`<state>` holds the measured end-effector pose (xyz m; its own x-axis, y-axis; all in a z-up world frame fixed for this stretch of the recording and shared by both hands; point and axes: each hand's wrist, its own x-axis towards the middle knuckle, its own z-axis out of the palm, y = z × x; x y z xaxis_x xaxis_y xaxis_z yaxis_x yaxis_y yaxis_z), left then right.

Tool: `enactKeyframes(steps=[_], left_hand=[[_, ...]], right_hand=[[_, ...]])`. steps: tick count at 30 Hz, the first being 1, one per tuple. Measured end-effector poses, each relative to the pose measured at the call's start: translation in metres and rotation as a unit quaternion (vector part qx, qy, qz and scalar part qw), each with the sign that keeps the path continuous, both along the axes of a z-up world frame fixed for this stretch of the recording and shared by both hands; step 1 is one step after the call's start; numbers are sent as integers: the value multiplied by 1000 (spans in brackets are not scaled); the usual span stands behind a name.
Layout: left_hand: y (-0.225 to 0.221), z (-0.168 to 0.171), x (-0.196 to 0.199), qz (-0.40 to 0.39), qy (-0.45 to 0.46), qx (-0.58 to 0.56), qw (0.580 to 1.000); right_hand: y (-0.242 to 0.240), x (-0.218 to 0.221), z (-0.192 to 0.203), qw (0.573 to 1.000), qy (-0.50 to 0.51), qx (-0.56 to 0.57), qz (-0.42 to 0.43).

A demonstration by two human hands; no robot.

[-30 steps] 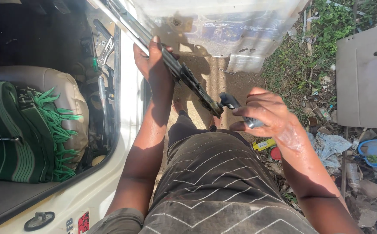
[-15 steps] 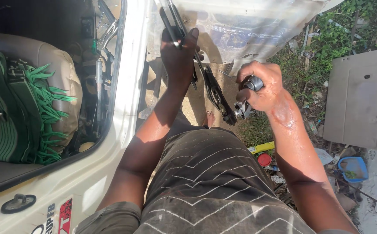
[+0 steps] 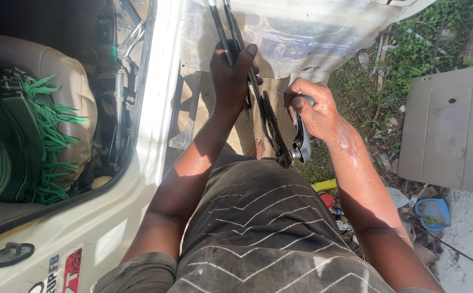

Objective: Remove and inspect a car window regulator mechanism from a vehicle door.

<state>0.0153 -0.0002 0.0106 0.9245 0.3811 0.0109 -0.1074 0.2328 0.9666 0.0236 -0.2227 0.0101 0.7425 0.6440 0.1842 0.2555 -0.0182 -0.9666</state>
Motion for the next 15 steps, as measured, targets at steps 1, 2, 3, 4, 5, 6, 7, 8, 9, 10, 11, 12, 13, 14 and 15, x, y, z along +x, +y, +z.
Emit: enactKeyframes(steps=[1, 2, 3, 4, 5, 6, 7, 8, 9, 10, 11, 12, 13, 14, 15], left_hand=[[0, -2, -1, 1, -1, -1, 1000], [-1, -5, -2, -8, 2, -5, 1000], [-1, -7, -3, -16, 6, -7, 1000], [-2, -7, -5, -14, 5, -8, 1000], [-2, -8, -7, -25, 12, 4, 1000], [-2, -8, -9, -36, 18, 16, 999], [-3, -8, -11, -35, 19, 16, 999], [-4, -8, -13, -44, 26, 12, 999], [-7, -8, -14, -54, 33, 9, 998], [-8, -8, -16, -55, 35, 8, 998], [-8, -8, -17, -62, 24, -2, 998], [-9, -8, -18, -68, 13, -12, 998], [-9, -10, -18, -71, 12, -9, 997], [-10, -12, -19, -81, -15, -37, 996], [-11, -15, -21, -91, -39, -67, 993]], right_hand=[[0, -4, -7, 1000, -1, -1, 1], [1, -9, -14, 999, 37, 2, -5], [1, -13, -21, 997, 75, 5, -11], [0, -16, -20, 997, 74, 5, -9], [1, -19, -20, 999, 31, 13, -3], [1, -22, -20, 1000, -12, 21, 4], [-1, -25, -23, 1000, -11, 21, 4], [-4, -28, -26, 1000, -4, 6, -5], [-7, -32, -29, 1000, 3, -9, -16], [-8, -32, -26, 1000, 5, -9, -17], [-8, -32, -23, 1000, -22, -12, -13], [-9, -32, -20, 999, -49, -16, -8], [-8, -32, -19, 999, -50, -13, -11], [-8, -31, -19, 997, -69, -27, -8], [-9, -33, -19, 996, -85, -41, -6]])
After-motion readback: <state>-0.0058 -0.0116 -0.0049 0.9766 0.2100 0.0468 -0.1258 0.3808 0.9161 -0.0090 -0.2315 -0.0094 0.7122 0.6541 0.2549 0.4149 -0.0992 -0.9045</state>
